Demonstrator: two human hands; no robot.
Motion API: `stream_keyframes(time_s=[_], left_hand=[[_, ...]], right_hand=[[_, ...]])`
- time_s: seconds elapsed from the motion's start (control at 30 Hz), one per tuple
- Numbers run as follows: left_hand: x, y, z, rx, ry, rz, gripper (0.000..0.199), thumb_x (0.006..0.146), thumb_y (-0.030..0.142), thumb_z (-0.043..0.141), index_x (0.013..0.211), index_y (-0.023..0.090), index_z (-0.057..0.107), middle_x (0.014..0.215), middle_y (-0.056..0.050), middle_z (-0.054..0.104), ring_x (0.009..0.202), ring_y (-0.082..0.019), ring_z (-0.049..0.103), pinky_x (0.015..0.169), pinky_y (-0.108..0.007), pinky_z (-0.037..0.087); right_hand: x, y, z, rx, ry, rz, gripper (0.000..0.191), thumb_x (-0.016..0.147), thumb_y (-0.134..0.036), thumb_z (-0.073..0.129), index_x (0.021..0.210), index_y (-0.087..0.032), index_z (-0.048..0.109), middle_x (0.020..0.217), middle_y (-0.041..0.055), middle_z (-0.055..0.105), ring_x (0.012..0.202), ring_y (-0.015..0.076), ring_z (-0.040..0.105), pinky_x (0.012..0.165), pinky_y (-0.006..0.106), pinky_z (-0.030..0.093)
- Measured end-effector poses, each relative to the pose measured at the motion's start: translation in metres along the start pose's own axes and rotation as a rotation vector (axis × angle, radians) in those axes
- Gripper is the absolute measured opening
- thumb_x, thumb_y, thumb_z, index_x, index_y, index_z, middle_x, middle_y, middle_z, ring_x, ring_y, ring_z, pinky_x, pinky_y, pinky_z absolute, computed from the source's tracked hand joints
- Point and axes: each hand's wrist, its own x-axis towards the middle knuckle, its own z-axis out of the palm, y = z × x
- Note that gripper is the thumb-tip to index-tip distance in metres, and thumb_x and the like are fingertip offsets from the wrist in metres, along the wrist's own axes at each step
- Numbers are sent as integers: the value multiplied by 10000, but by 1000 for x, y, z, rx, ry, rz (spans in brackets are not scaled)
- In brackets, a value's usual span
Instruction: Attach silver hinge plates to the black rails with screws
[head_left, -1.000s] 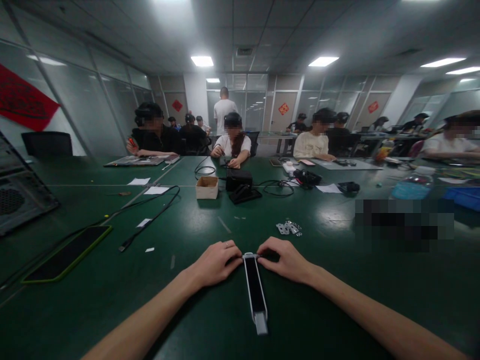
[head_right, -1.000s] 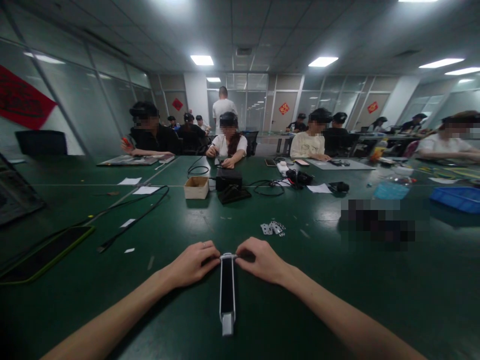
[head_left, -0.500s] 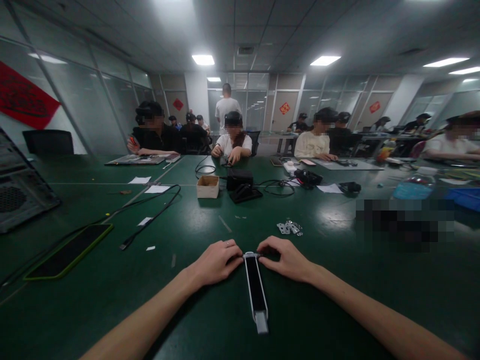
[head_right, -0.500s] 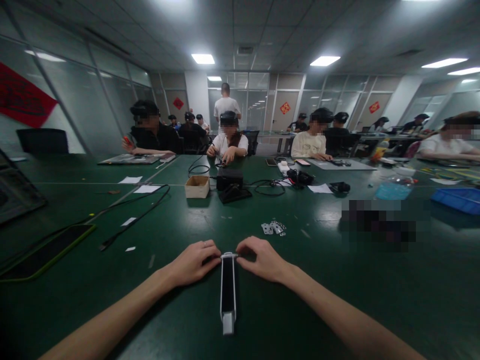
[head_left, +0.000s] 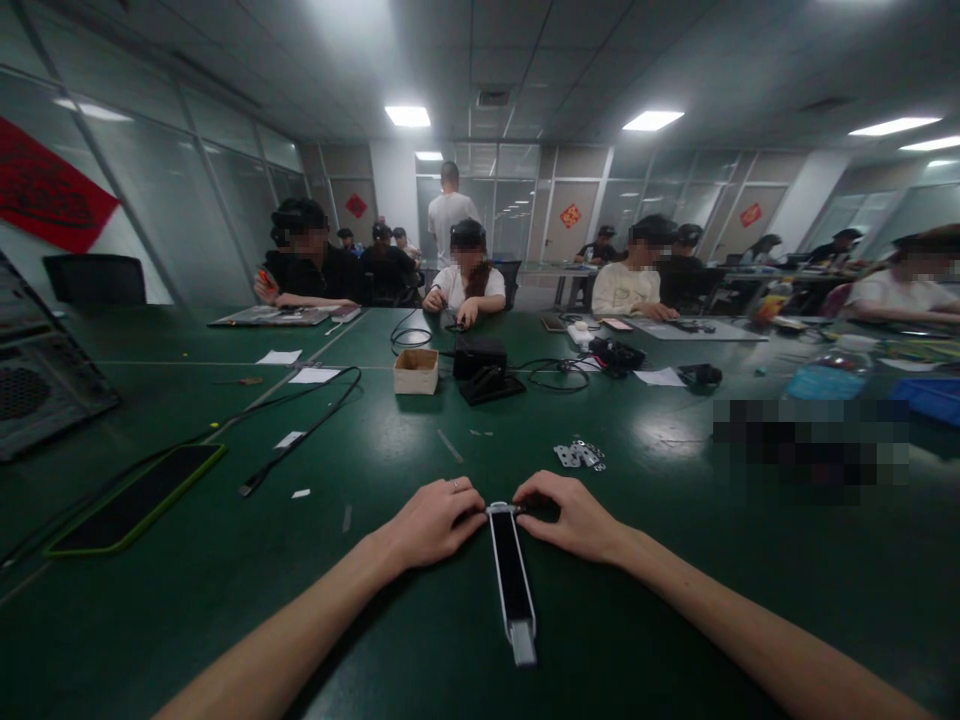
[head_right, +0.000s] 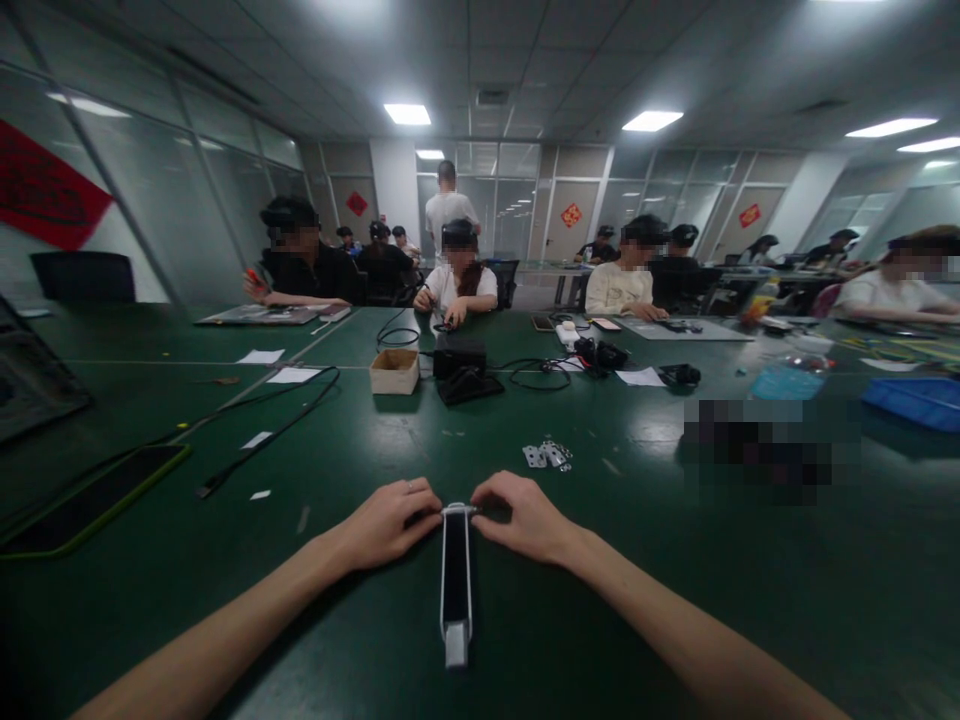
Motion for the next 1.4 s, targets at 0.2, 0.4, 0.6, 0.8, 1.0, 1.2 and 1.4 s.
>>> stream_keyframes(time_s=[0.2, 0.4, 0.6, 0.8, 1.0, 1.2, 1.4], left_hand=[[0, 0, 1, -1, 13, 5, 149, 935, 233, 481, 965, 169, 612, 915, -38, 596, 766, -149, 562, 676, -248, 433], [0, 0, 0, 0, 6, 5, 149, 931, 227, 485, 959, 163, 617, 921, -43, 598, 781, -153, 570, 682, -249, 439], [0, 0, 0, 1, 9, -4, 142, 929, 232, 486, 949, 168, 611, 919, -40, 606, 763, -148, 567, 677, -248, 438], [0, -1, 1, 1, 11, 4, 165, 935, 251, 469, 970, 173, 610, 918, -42, 606, 767, -151, 568, 679, -251, 441], [0, 0, 0, 4, 12, -1, 166, 937, 250, 464, 969, 177, 610, 917, -40, 601, 764, -152, 568, 675, -252, 440], [1, 2, -3, 11, -2, -35, 139, 927, 235, 492, 959, 176, 614, 920, -39, 606, 773, -159, 571, 681, -265, 438], [0, -2, 6, 24, 44, -75, 155, 924, 265, 488, 904, 173, 611, 867, -31, 601, 737, -160, 562, 673, -278, 426]], right_hand=[[1, -2, 0, -8, 10, -3, 122, 839, -259, 608, 925, -181, 642, 870, 30, 631, 772, 146, 579, 689, 273, 485], [0, 0, 2, -14, 28, -13, 115, 838, -251, 601, 918, -177, 638, 860, 30, 626, 761, 144, 574, 682, 269, 482], [1, 0, 5, -24, 43, -22, 102, 822, -216, 605, 908, -175, 640, 852, 32, 631, 761, 144, 579, 690, 269, 489], [2, -4, 0, -44, 9, -40, 139, 865, -270, 596, 954, -184, 661, 880, 37, 663, 780, 152, 593, 703, 275, 493], [2, -8, -1, -89, -62, -118, 209, 937, -284, 501, 1041, -185, 653, 971, 53, 683, 894, 170, 600, 801, 298, 492], [3, 14, -26, -293, 59, -144, 246, 941, -279, 473, 1108, -167, 614, 1068, 90, 657, 977, 203, 583, 871, 369, 475], [-11, 78, -79, -569, 157, 201, 264, 923, -211, 430, 1074, -132, 633, 1059, 129, 655, 999, 245, 569, 884, 402, 455]])
